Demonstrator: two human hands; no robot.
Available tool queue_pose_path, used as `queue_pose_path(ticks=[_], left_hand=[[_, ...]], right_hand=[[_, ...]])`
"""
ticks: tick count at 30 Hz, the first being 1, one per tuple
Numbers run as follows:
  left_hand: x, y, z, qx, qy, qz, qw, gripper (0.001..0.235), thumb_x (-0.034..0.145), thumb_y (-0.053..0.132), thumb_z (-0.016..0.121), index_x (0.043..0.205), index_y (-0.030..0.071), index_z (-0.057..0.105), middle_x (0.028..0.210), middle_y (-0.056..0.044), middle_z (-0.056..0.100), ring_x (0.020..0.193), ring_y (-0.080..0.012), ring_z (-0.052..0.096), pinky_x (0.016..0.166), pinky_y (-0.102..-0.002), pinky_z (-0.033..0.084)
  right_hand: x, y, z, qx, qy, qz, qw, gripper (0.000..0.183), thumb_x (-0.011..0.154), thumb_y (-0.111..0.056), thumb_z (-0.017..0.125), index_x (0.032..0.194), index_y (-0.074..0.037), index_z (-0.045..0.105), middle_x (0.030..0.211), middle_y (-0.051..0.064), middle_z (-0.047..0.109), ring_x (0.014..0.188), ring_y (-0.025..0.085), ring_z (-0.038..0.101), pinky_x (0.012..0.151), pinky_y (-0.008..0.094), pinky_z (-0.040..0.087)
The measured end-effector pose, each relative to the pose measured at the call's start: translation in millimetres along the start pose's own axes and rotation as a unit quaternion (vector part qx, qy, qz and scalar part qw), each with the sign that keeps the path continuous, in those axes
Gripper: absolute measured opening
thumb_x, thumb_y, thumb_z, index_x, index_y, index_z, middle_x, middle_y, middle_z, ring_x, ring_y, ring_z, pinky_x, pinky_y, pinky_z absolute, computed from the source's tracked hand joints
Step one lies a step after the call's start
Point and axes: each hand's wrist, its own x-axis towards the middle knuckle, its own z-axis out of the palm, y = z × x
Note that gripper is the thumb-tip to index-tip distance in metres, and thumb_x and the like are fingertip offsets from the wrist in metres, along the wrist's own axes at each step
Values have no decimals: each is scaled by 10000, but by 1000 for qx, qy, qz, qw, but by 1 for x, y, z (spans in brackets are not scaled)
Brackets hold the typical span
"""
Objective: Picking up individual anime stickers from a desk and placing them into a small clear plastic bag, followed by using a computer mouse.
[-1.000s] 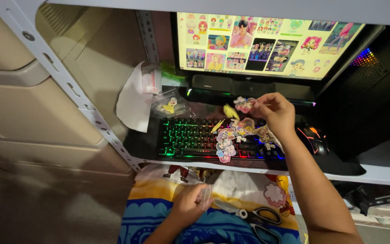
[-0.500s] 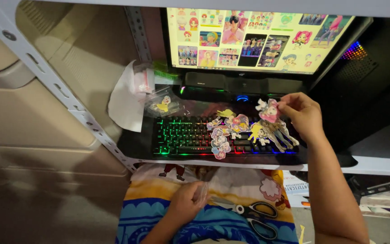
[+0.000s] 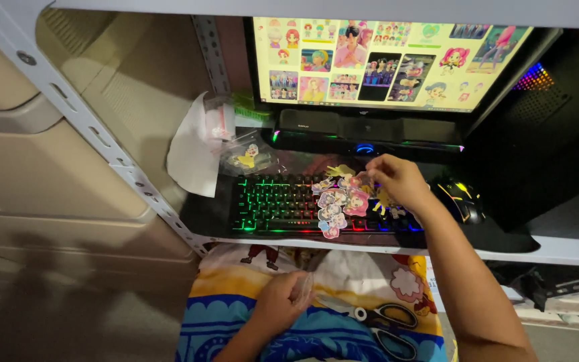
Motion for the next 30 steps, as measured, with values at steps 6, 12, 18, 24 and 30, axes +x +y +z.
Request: queue_pose_path(ticks=[6,12,18,24,30], left_hand=[[2,-13,10,3,34,51,998,470,853,449,760,1207,153,676,978,-83,738,864,-296,679,777,-402,532],[2,-3,1,-20,16,39,999,442,860,439,773,1191,164,674,933,-82,746,773,-273,705,727,-399,550],[3,9,-10,-11,-48,-33,998,474,882,477,717,1243,173,671,1012,-80,729,845,-253,708,741,-399,560],[1,6,-9,-5,-11,20,1000,383,863,489,693,1144,229,700,775,16,658,780,-216,658,750,-374,476],[-1,28,-34,16,-139,38,989,840,788,801,513,1330,166,608,1136,-61,699,1053,-253,646,891,-426,420]], right_hand=[[18,-20,-1,-95,-134,8,986,462,842,-250,787,1274,-121,685,1177,64,779,1089,224,722,961,370,532],[34,12,6,44,-52,-32,997,312,826,-56,809,1119,-133,734,864,1,735,769,89,657,787,253,524],[22,10,-12,217,20,-61,974,215,899,20,770,1081,-75,707,877,32,706,825,116,705,734,277,635],[-19,16,-70,87,178,43,979,167,936,-165,820,1065,-148,716,900,-18,684,739,74,616,635,225,512],[-52,45,-95,-84,90,189,974,289,928,-227,773,1194,-120,742,1095,92,753,1009,212,696,833,376,540]])
